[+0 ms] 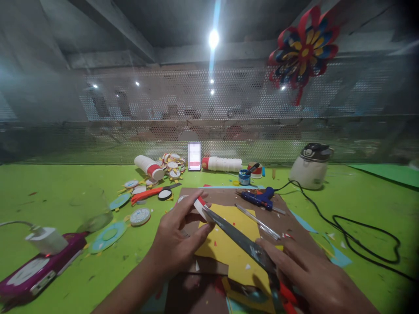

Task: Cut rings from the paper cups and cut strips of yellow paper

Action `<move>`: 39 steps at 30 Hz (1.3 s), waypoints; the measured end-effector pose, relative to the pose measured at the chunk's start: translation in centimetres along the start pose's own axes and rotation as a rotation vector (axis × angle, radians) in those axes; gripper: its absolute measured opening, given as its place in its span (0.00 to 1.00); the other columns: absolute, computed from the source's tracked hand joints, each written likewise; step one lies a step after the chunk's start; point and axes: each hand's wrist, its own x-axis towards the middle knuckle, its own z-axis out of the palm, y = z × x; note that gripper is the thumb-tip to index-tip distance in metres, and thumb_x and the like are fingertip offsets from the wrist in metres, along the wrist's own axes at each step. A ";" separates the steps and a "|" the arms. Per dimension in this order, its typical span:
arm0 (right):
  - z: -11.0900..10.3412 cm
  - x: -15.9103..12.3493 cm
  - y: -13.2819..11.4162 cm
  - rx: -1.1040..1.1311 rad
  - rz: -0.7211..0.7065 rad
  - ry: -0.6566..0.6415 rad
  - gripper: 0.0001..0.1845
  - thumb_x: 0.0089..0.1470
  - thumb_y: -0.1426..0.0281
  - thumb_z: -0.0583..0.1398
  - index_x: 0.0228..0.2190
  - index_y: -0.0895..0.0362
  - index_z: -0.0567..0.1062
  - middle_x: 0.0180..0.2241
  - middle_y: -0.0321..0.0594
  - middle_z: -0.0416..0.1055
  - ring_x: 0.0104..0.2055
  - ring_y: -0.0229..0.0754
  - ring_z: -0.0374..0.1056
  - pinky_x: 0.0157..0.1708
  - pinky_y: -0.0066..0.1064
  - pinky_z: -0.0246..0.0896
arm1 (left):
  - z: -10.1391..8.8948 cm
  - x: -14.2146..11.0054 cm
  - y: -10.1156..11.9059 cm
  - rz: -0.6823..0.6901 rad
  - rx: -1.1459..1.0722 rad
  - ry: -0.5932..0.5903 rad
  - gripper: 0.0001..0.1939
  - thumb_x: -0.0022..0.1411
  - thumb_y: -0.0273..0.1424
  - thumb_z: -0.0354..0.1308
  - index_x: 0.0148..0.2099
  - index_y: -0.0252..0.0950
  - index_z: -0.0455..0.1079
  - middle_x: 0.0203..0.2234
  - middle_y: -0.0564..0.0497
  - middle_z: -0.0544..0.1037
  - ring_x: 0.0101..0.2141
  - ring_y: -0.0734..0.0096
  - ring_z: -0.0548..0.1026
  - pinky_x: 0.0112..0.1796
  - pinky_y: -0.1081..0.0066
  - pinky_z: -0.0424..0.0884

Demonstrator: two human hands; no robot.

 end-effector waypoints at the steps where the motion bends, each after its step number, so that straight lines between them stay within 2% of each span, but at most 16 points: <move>1: 0.0 -0.1 0.0 0.002 0.002 -0.006 0.24 0.57 0.76 0.48 0.55 0.59 0.59 0.37 0.51 0.73 0.35 0.50 0.73 0.31 0.36 0.69 | 0.0 0.0 0.0 -0.009 -0.005 -0.002 0.27 0.56 0.29 0.60 0.59 0.36 0.63 0.52 0.41 0.73 0.43 0.61 0.77 0.43 0.66 0.77; 10: 0.0 0.0 0.0 0.101 0.047 0.039 0.25 0.53 0.75 0.53 0.53 0.57 0.66 0.37 0.48 0.75 0.34 0.48 0.74 0.30 0.33 0.70 | 0.1 -0.4 -0.6 -0.053 -0.045 -0.001 0.28 0.57 0.29 0.60 0.59 0.38 0.62 0.53 0.41 0.72 0.44 0.62 0.77 0.44 0.68 0.76; 18: 0.6 -0.6 0.2 0.113 0.038 -0.047 0.27 0.55 0.75 0.53 0.56 0.58 0.60 0.39 0.50 0.73 0.36 0.48 0.74 0.33 0.37 0.71 | 0.2 -0.5 -0.8 -0.039 -0.080 -0.012 0.28 0.57 0.29 0.60 0.60 0.39 0.61 0.54 0.42 0.70 0.45 0.62 0.76 0.45 0.67 0.75; 24: 0.0 -0.2 0.0 0.142 0.052 -0.004 0.24 0.53 0.74 0.55 0.53 0.58 0.67 0.36 0.48 0.75 0.33 0.47 0.74 0.31 0.34 0.71 | 0.1 -0.4 -0.7 -0.047 -0.066 -0.025 0.28 0.57 0.29 0.60 0.60 0.39 0.61 0.54 0.42 0.71 0.45 0.62 0.76 0.45 0.67 0.75; 31: -0.5 0.1 -0.2 0.141 0.069 -0.004 0.26 0.50 0.76 0.55 0.53 0.56 0.68 0.35 0.48 0.76 0.34 0.49 0.75 0.32 0.34 0.71 | 0.0 -0.4 -0.6 -0.049 -0.045 -0.032 0.29 0.57 0.29 0.60 0.61 0.40 0.60 0.54 0.44 0.70 0.44 0.63 0.76 0.45 0.68 0.75; 35: 0.0 -0.2 -0.1 0.194 0.092 -0.026 0.26 0.51 0.75 0.56 0.53 0.55 0.66 0.38 0.49 0.75 0.37 0.50 0.74 0.34 0.36 0.71 | 0.1 -0.2 -0.5 -0.101 -0.044 -0.039 0.29 0.57 0.30 0.60 0.60 0.40 0.61 0.54 0.44 0.71 0.43 0.63 0.77 0.44 0.67 0.76; 39: 0.6 -0.2 0.3 0.264 0.092 -0.085 0.26 0.54 0.70 0.56 0.54 0.52 0.63 0.35 0.46 0.75 0.36 0.51 0.74 0.33 0.39 0.71 | 0.0 0.1 -0.3 -0.163 -0.009 -0.010 0.26 0.56 0.29 0.60 0.58 0.38 0.63 0.50 0.44 0.74 0.41 0.65 0.78 0.44 0.68 0.75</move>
